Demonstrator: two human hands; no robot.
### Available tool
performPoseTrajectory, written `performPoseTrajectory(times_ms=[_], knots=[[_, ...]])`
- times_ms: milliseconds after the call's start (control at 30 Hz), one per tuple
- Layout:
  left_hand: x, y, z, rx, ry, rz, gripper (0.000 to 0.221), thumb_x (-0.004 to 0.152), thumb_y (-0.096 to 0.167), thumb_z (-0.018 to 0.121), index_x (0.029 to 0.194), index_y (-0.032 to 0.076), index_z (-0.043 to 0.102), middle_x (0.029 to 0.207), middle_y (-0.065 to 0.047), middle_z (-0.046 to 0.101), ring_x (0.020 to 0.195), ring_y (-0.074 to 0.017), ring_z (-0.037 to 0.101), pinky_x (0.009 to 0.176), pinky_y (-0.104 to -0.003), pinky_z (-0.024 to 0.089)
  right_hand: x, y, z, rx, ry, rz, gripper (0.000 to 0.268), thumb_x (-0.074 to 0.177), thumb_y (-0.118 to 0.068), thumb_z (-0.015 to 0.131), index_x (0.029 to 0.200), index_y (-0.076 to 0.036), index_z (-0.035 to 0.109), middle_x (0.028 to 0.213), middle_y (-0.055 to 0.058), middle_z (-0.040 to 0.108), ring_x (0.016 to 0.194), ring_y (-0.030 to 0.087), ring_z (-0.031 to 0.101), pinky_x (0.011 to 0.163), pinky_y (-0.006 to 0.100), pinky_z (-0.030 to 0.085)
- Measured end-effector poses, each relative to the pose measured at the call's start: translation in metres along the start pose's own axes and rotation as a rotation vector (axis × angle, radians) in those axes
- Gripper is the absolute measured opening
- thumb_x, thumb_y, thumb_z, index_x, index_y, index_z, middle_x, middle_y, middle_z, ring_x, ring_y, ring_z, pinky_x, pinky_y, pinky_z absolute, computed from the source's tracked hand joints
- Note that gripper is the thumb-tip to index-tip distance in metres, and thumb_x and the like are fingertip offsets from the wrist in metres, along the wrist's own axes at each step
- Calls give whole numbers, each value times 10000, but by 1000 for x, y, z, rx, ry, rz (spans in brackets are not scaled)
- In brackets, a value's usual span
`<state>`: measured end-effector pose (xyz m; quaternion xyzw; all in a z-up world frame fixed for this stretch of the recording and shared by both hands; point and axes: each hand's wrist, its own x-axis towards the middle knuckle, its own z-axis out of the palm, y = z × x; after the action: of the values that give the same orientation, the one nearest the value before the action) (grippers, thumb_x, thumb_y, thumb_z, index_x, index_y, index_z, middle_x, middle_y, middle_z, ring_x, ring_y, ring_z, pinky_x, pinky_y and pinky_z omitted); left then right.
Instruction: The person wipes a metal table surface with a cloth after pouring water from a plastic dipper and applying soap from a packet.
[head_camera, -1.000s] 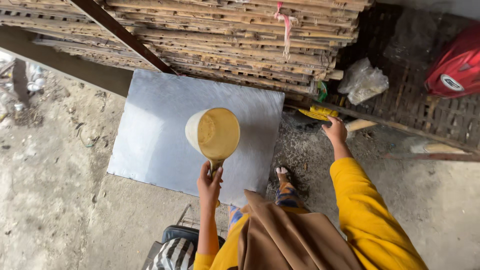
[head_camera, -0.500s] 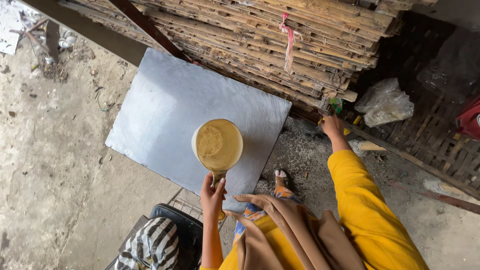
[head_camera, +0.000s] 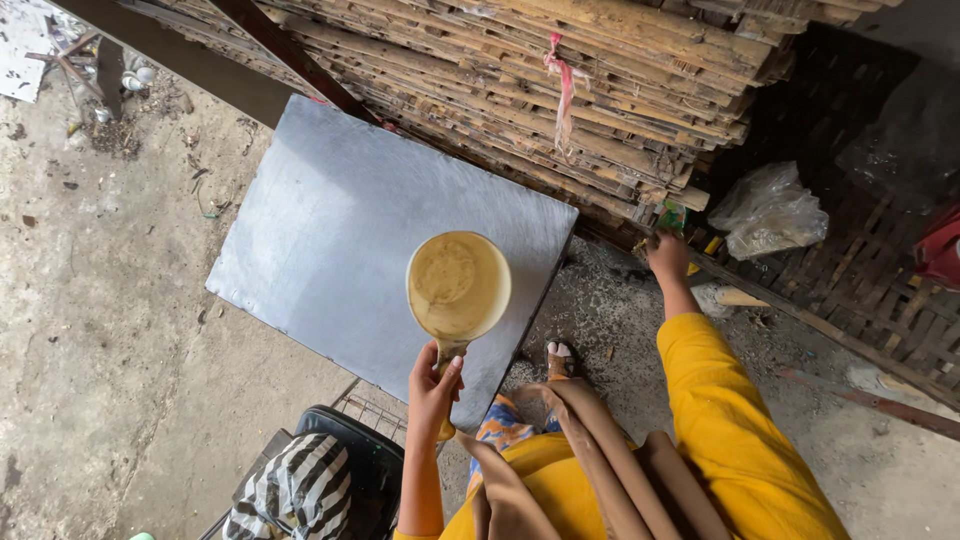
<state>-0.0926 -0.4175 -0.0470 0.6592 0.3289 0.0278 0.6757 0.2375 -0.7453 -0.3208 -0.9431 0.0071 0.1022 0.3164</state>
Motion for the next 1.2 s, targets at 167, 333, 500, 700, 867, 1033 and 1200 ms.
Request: performPoseTrajectory(times_ms=[167, 333, 500, 700, 867, 1033, 1200], knots=[[10, 18, 24, -11, -113, -30, 363, 931, 154, 678, 1264, 49, 578, 946, 31, 710, 600, -62, 568, 478, -231, 458, -6, 46, -5, 518, 7, 491, 333, 1009, -247, 697, 1296, -82, 741, 1266, 122, 711, 1096, 268, 678, 925, 459, 536], [14, 20, 38, 41, -158, -12, 397, 942, 175, 695, 1300, 48, 583, 919, 23, 705, 615, -62, 574, 493, -232, 467, -17, 50, -21, 772, -24, 980, 418, 1012, -286, 666, 1395, -129, 605, 1505, 104, 518, 1341, 321, 498, 1056, 532, 431], [15, 16, 45, 127, -166, -46, 436, 932, 192, 709, 1331, 58, 595, 715, -1, 628, 574, -75, 572, 481, -243, 448, 5, 30, -48, 1081, 214, 902, 433, 988, -295, 650, 1392, -179, 548, 1394, 58, 557, 1259, 263, 526, 1011, 497, 485], [4, 8, 58, 132, -309, -46, 461, 941, 200, 718, 1354, 54, 575, 729, 15, 606, 597, -58, 528, 510, -239, 446, -26, 10, -39, 750, 231, 734, 372, 958, -216, 648, 1301, -151, 520, 1138, 28, 575, 947, 152, 565, 796, 369, 516], [4, 1, 98, 192, -527, 56, 393, 991, 235, 687, 1309, 21, 598, 891, 32, 680, 669, -52, 563, 599, -235, 514, -133, 2, 0, 1010, 75, 505, 276, 958, -206, 593, 1220, -124, 566, 1002, 5, 645, 840, 89, 614, 733, 274, 545], [17, -18, 162, 280, -596, -82, 379, 1030, 327, 572, 1252, 25, 624, 731, -39, 629, 550, -118, 560, 511, -298, 480, -228, 3, -3, 1497, -112, 296, 585, 1189, -578, 368, 1243, -40, 590, 931, 86, 617, 768, 170, 559, 711, 325, 456], [35, -39, 225, 401, -606, 155, 421, 1073, 402, 520, 1149, 0, 618, 860, -166, 692, 706, -270, 669, 655, -393, 535, -252, 1, -36, 1283, -348, 271, 780, 1006, -679, 256, 1112, -15, 651, 982, 44, 696, 910, 118, 621, 811, 272, 449]])
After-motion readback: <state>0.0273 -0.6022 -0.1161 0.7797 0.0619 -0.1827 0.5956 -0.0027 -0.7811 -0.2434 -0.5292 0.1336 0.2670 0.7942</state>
